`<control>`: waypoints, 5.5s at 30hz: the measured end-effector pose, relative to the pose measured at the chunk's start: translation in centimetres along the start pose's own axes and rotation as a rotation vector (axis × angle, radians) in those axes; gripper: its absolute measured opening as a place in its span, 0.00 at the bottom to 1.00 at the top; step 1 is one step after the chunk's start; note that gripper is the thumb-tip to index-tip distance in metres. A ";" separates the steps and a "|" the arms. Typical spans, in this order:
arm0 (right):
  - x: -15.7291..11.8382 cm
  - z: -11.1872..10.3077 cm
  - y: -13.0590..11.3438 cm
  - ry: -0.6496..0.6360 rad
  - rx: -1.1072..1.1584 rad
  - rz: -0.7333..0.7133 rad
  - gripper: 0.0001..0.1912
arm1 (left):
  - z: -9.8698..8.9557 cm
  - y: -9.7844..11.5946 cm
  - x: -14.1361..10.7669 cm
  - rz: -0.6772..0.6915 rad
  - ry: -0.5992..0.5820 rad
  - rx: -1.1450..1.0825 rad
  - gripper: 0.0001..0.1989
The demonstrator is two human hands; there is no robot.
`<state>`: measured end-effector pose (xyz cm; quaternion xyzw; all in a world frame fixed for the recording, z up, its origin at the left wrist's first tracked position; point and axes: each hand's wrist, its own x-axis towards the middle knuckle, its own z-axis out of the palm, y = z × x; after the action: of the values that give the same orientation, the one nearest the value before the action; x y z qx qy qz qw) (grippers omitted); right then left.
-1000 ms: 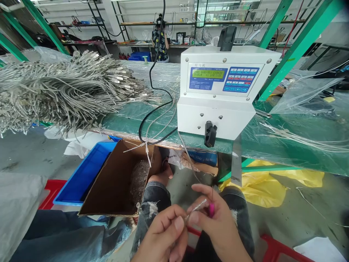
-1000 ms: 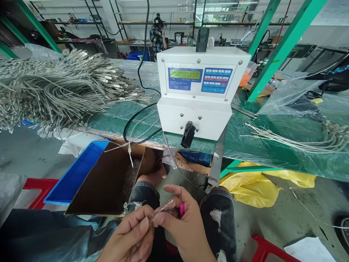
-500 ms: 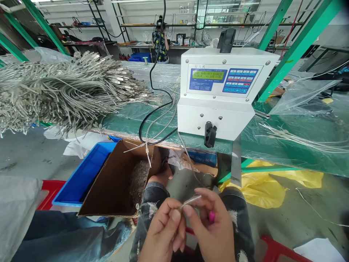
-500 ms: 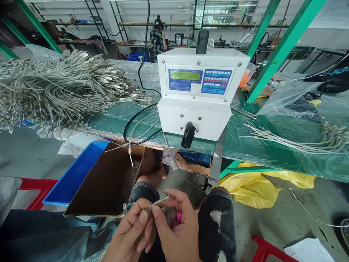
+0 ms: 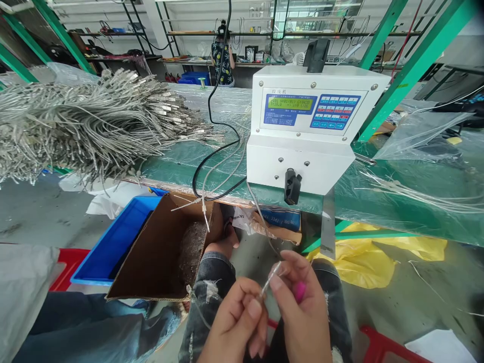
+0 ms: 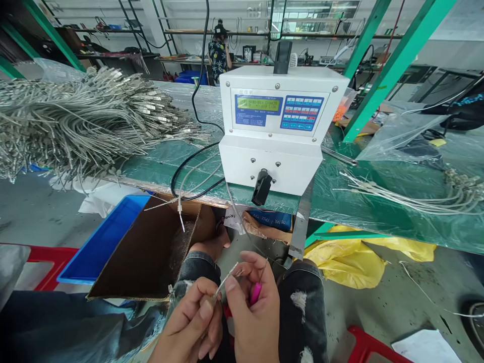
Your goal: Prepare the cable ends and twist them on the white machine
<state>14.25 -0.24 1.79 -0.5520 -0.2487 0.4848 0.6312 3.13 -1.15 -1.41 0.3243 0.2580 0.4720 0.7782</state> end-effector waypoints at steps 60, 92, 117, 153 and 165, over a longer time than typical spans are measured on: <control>-0.3 -1.0 -0.9 -0.454 -0.770 -0.947 0.15 | 0.6 4.5 0.1 0.004 0.474 0.167 0.19; 1.7 -2.9 0.4 -0.506 -0.558 -0.057 0.17 | -0.7 4.6 -0.6 0.074 0.367 0.395 0.13; 0.0 -2.0 -1.5 -0.466 -0.519 -0.488 0.07 | 0.8 3.6 -0.5 -0.036 0.283 0.367 0.15; 0.7 -5.2 0.6 -0.207 -0.324 0.158 0.20 | 0.4 1.5 0.4 0.002 0.373 0.318 0.10; -1.0 -3.0 -0.7 -0.257 -0.805 -0.965 0.10 | 0.7 2.2 1.3 0.053 0.437 0.354 0.10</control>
<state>16.62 -2.39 1.86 -0.5092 -0.7054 0.0773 0.4870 2.91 0.63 0.61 0.3523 0.4896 0.4984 0.6227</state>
